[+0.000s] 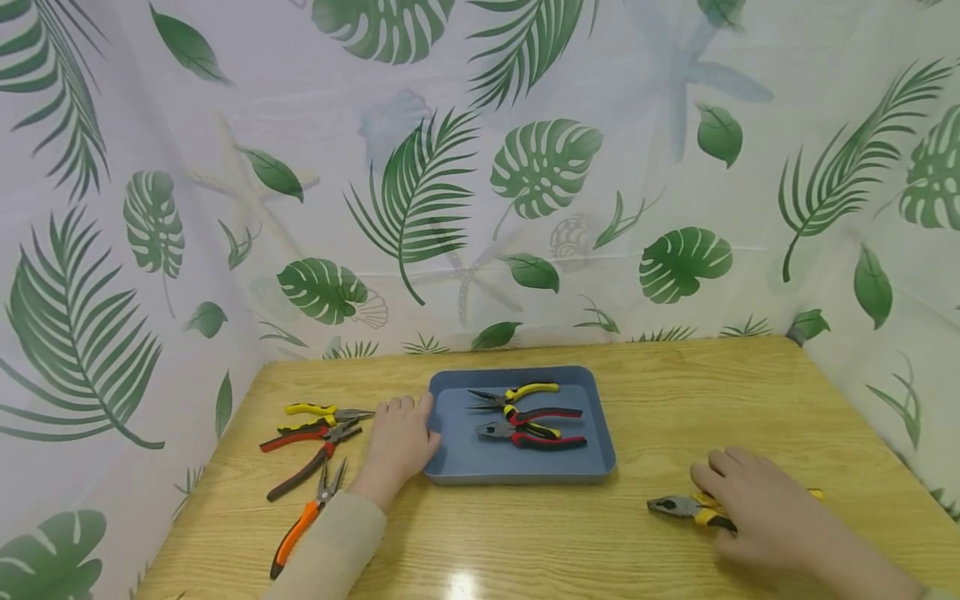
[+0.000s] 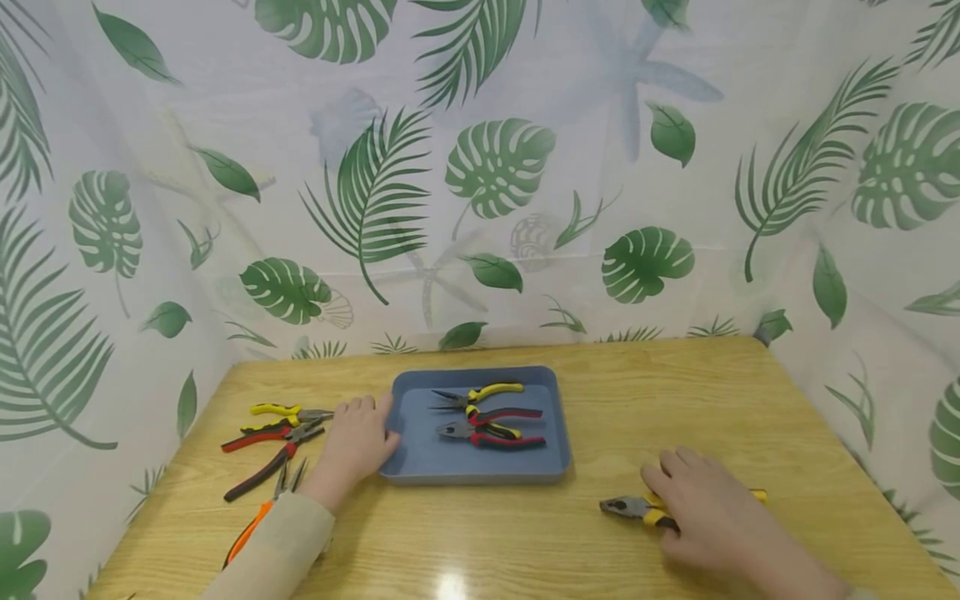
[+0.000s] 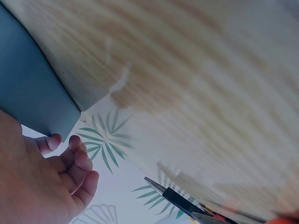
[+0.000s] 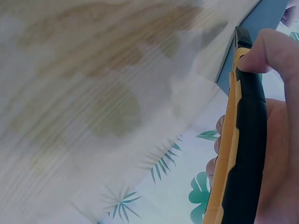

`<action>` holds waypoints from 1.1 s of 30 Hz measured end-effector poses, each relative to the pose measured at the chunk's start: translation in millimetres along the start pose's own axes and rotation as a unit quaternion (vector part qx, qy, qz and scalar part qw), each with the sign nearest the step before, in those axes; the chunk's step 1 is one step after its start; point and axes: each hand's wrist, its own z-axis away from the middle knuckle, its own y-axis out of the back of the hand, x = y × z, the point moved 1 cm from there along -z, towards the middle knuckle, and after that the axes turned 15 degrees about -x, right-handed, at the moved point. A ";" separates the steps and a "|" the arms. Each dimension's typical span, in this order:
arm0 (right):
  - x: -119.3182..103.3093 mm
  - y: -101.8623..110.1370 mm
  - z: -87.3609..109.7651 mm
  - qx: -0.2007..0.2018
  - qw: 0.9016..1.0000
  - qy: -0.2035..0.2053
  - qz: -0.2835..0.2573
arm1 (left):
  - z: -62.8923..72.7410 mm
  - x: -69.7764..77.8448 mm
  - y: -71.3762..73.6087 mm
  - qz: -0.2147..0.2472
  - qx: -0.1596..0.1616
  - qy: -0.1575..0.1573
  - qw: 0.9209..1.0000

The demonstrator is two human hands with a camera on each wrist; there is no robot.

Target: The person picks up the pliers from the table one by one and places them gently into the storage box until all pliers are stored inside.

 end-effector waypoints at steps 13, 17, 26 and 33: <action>1.6 9.9 -10.4 0.000 1.000 0.006 0.006 | 0.6 -0.1 -0.9 0.000 0.000 0.000 1.000; 1.6 12.5 -13.8 0.013 1.000 0.006 0.015 | -0.4 -1.2 -2.0 -0.003 0.008 -0.001 1.000; 0.0 16.1 -16.7 0.034 0.999 -0.001 0.029 | 0.5 -2.2 -2.6 0.005 0.008 -0.003 1.000; -1.3 20.1 -20.6 0.049 0.998 0.001 0.039 | 1.5 -2.1 -1.6 0.008 0.004 -0.004 1.000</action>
